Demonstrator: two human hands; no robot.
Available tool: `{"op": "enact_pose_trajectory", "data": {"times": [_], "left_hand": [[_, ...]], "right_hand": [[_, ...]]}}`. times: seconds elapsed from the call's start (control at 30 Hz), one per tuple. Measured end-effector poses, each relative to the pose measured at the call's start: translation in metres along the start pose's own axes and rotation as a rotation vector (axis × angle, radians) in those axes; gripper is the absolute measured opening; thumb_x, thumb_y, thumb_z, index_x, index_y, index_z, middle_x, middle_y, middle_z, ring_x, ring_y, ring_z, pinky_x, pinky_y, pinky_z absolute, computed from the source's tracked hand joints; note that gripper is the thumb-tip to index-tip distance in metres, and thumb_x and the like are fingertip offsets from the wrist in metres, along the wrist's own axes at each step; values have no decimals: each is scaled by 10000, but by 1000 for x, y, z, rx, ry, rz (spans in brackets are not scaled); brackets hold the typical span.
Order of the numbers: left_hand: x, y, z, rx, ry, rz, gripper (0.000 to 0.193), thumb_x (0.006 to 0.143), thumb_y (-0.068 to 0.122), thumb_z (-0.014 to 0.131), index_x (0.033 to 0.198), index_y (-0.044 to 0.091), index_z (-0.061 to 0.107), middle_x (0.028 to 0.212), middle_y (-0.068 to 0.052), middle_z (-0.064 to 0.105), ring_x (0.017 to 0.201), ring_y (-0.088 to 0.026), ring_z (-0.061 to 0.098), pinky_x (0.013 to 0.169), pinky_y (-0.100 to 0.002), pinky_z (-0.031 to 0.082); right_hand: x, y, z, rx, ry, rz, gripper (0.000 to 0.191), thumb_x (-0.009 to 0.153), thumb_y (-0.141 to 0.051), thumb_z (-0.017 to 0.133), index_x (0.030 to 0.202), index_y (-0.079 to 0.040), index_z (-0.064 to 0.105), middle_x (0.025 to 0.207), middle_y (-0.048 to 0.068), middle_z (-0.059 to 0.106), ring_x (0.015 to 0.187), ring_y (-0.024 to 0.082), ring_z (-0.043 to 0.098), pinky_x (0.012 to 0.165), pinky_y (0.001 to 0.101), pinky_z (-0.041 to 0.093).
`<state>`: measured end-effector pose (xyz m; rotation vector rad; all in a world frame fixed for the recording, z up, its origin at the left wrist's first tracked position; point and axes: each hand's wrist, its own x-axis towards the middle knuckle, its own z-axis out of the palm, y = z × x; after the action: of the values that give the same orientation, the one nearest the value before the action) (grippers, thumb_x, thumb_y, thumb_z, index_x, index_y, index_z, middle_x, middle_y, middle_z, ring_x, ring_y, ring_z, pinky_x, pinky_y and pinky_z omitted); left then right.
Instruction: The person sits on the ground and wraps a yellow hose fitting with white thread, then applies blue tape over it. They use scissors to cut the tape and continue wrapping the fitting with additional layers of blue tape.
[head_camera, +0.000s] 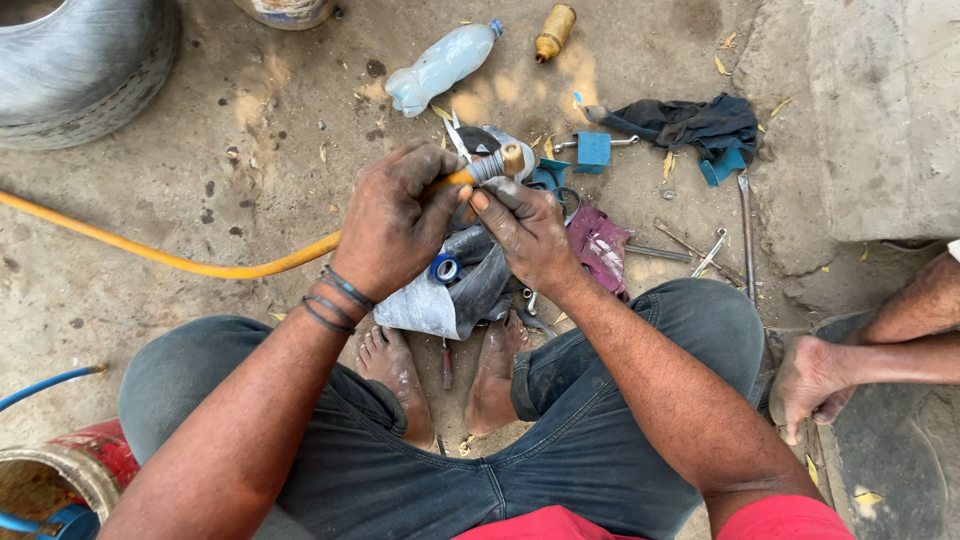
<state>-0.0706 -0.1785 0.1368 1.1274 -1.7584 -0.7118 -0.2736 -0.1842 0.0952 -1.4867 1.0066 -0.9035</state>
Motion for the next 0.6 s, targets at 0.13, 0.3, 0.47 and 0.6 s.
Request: {"op": "enact_pose_trajectory", "data": {"times": [0.13,0.3,0.47,0.6], "left_hand": [[1,-14,9,117,88,-58,158,894,53,734,993,2,622,919,-175,652,853,-387,671,757,-475,522],[8,-30,12,206,111,6,175,859,49,710,1000,16,611,988,-214,663,923,-462,637,765,-522,505],[4,-6,30,264,-156,23,164,872,84,694,1017,48,625,920,-194,656,874,-450,635,729,-552,496],[-10,19,29,118,-334,251,207,896,146,733,1004,54,583,918,-149,644,871,-410,652,695,-525,495]], "right_hand": [[0,-12,2,-196,-19,-122,206,1091,-193,616,1108,-13,715,765,23,676,685,90,588,663,284,505],[-3,-45,-2,-328,-34,-179,217,1078,-198,632,982,-19,709,714,37,667,663,116,635,650,296,516],[10,-60,-51,-1068,74,-1116,171,1082,-122,584,1038,-70,742,849,149,708,791,280,655,696,368,485],[8,-21,-78,-569,-204,28,237,1045,-158,663,1067,47,779,877,220,632,803,233,568,703,346,455]]}}
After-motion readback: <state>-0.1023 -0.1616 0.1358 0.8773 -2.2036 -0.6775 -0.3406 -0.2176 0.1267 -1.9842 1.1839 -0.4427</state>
